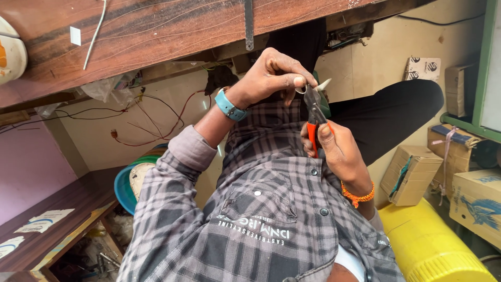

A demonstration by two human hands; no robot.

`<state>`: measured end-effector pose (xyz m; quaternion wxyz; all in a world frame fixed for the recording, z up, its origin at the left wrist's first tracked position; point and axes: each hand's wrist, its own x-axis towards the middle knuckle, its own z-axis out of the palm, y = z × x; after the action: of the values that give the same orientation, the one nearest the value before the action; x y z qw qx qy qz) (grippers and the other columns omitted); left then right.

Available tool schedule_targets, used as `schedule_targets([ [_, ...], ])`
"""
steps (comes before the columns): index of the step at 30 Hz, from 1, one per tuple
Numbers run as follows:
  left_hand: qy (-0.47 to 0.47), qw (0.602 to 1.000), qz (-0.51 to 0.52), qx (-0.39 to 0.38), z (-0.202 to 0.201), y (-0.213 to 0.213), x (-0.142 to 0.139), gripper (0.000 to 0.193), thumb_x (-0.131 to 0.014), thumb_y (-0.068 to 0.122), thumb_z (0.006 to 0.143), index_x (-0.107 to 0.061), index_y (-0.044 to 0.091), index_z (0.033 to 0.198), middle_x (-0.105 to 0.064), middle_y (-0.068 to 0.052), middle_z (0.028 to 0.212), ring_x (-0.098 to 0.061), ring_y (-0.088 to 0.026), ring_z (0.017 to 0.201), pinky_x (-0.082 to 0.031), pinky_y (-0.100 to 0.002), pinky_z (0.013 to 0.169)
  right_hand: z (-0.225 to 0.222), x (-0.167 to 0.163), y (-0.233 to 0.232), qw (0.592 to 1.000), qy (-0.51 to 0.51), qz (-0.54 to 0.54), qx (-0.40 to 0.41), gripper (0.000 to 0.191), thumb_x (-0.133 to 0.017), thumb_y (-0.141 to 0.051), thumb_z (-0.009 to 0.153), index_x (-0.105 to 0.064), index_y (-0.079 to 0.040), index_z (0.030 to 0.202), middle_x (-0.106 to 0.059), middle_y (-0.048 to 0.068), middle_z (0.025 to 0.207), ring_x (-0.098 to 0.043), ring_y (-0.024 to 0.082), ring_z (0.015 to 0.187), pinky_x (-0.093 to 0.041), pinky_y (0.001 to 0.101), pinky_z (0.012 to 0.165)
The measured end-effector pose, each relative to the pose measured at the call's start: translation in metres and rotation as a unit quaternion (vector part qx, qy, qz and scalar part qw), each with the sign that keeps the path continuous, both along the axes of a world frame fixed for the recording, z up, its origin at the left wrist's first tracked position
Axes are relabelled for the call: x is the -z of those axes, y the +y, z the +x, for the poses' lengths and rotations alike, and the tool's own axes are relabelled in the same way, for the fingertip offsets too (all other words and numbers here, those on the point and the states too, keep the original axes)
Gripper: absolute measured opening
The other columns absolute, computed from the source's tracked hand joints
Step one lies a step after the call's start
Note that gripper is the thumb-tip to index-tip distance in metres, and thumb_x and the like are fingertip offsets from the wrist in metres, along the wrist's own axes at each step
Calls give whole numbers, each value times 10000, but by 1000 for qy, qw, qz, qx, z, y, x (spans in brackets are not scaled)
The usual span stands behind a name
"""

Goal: The person works at a cluttered repair workbench, filing and shaping a small white cylindrical bushing by hand, then trimming it with pliers. They pick up a motor armature and press the finished bushing onto its shaft, fitting the part into place.

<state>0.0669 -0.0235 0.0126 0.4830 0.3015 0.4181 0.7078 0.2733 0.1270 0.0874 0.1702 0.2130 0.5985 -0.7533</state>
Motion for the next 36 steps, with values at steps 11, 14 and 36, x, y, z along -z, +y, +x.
schedule_targets([
  [11,-217,964,71,-137,22,5,-4,677,-725,284,1035,-407,66,1591,-734,-157,1186,-703,-149,981,-560,-242,740,0,-6,32,985,61,144,76,593,-603,-477,1035,-548,31,1336,-638,79,962,-584,109,800,-520,271,721],
  [14,-263,949,112,-136,31,8,-9,808,-714,287,1046,-233,136,1678,-706,-151,1252,-674,-141,1056,-556,-239,800,-13,-20,46,934,96,342,41,547,-639,-358,1069,-490,-14,1468,-670,92,1084,-612,122,883,-514,301,793],
  [36,481,748,-113,-443,-40,-4,-119,257,-672,-53,851,-742,70,1065,-738,-71,1065,-645,-252,984,-531,-360,855,-208,-72,110,642,365,666,111,295,-739,-232,882,-700,-107,1146,-714,79,1083,-694,278,984,-521,429,805],
])
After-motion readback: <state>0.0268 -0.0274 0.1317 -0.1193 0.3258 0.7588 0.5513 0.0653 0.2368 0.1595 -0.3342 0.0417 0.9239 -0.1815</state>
